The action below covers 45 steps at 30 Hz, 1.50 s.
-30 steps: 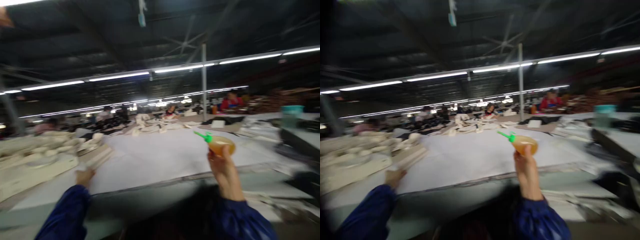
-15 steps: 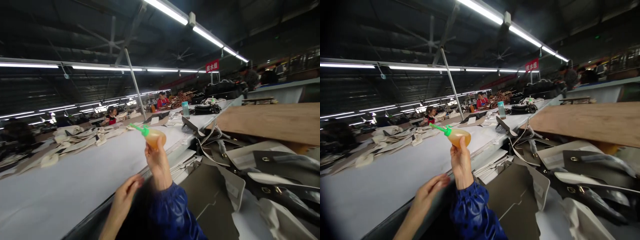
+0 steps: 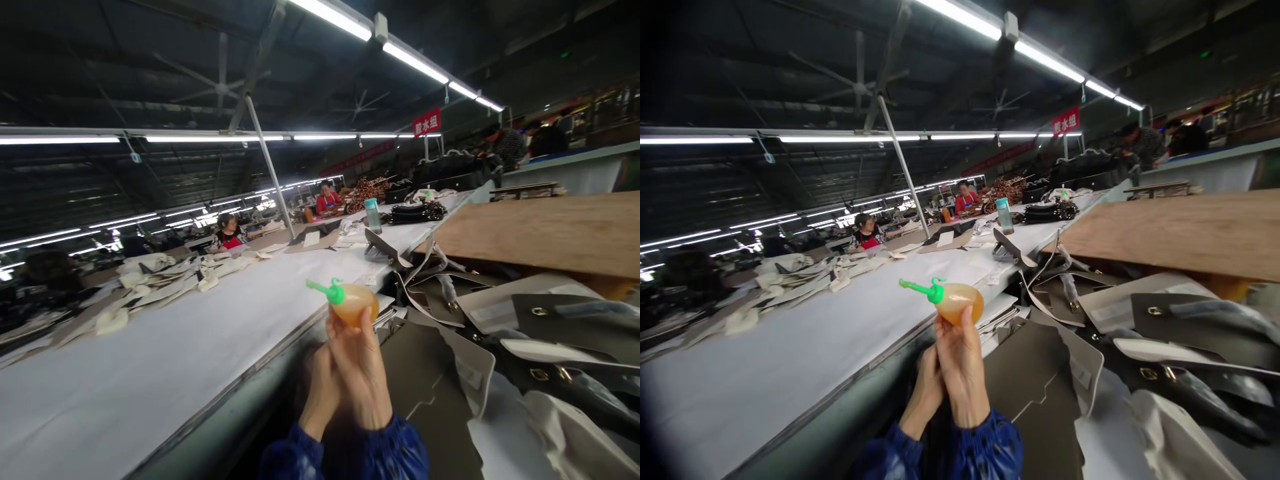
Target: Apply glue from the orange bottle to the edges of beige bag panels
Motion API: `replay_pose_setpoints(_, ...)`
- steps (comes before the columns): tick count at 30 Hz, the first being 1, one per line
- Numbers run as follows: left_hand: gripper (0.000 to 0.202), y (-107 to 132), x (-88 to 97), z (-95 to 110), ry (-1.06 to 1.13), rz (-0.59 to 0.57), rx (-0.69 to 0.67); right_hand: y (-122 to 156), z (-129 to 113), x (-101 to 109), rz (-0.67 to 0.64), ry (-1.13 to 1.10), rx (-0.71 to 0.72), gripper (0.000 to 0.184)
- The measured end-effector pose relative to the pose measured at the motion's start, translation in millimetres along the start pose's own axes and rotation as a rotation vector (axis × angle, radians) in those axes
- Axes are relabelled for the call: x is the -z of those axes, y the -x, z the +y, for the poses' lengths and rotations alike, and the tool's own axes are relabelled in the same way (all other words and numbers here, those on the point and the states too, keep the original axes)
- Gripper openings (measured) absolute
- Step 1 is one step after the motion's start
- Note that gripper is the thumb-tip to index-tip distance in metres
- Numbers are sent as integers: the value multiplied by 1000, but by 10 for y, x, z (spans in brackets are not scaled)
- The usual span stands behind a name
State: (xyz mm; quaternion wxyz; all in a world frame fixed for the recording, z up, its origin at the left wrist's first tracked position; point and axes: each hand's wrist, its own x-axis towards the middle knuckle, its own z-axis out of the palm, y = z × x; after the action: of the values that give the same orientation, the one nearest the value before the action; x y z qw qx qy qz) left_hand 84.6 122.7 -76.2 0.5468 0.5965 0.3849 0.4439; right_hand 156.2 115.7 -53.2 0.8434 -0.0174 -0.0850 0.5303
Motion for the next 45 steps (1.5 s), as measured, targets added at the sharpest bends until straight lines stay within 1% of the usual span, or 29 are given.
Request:
replay_pose_setpoints(3,14,35,-40,3,-125,-122,-166,53,-146,-8,-3,38,41,30)
replay_pose_setpoints(6,20,33,-36,-14,-162,-170,-267,-78,-297,-62,19,85,114,32)
replay_pose_setpoints(9,25,7,0,-49,-172,-178,-298,-431,-522,-95,72,116,208,34)
replay_pose_setpoints(13,26,-15,45,-80,-184,-176,-317,-1022,-958,-68,194,149,357,38)
replay_pose_setpoints(15,25,-19,59,-90,-187,-175,-324,-1239,-1185,-5,264,162,413,39)
replay_pose_setpoints(17,26,-22,68,-106,-187,-172,-329,-1347,-1385,114,321,178,437,39)
replay_pose_setpoints(19,28,-29,74,-136,-184,-171,-334,-1347,-1536,295,349,207,454,36)
replay_pose_setpoints(21,29,-41,78,-176,-182,-178,-345,-1282,-1625,517,373,238,471,38)
replay_pose_setpoints(23,31,-59,79,-218,-178,-192,-360,-1219,-1650,744,396,270,479,40)
replay_pose_setpoints(25,33,-78,77,-249,-180,-204,-371,-1217,-1621,939,402,301,477,39)
replay_pose_setpoints(27,35,-94,74,-261,-185,-208,-374,-1298,-1558,1081,388,322,472,39)
replay_pose_setpoints(30,35,-105,67,-247,-199,-204,-369,-1529,-1451,1196,347,321,469,37)
replay_pose_setpoints(33,35,-101,57,-225,-208,-201,-365,-1751,-1384,1248,323,285,472,36)
replay_pose_setpoints(36,35,-103,49,-221,-207,-196,-362,-1851,-1373,1293,314,239,464,35)
replay_pose_setpoints(41,35,-115,48,-241,-183,-187,-363,-1762,-1431,1323,273,191,435,32)
replay_pose_setpoints(43,34,-107,51,-239,-162,-185,-362,-1692,-1461,1271,231,184,421,31)
replay_pose_setpoints(45,34,-88,58,-225,-137,-181,-357,-1619,-1480,1160,175,179,406,31)
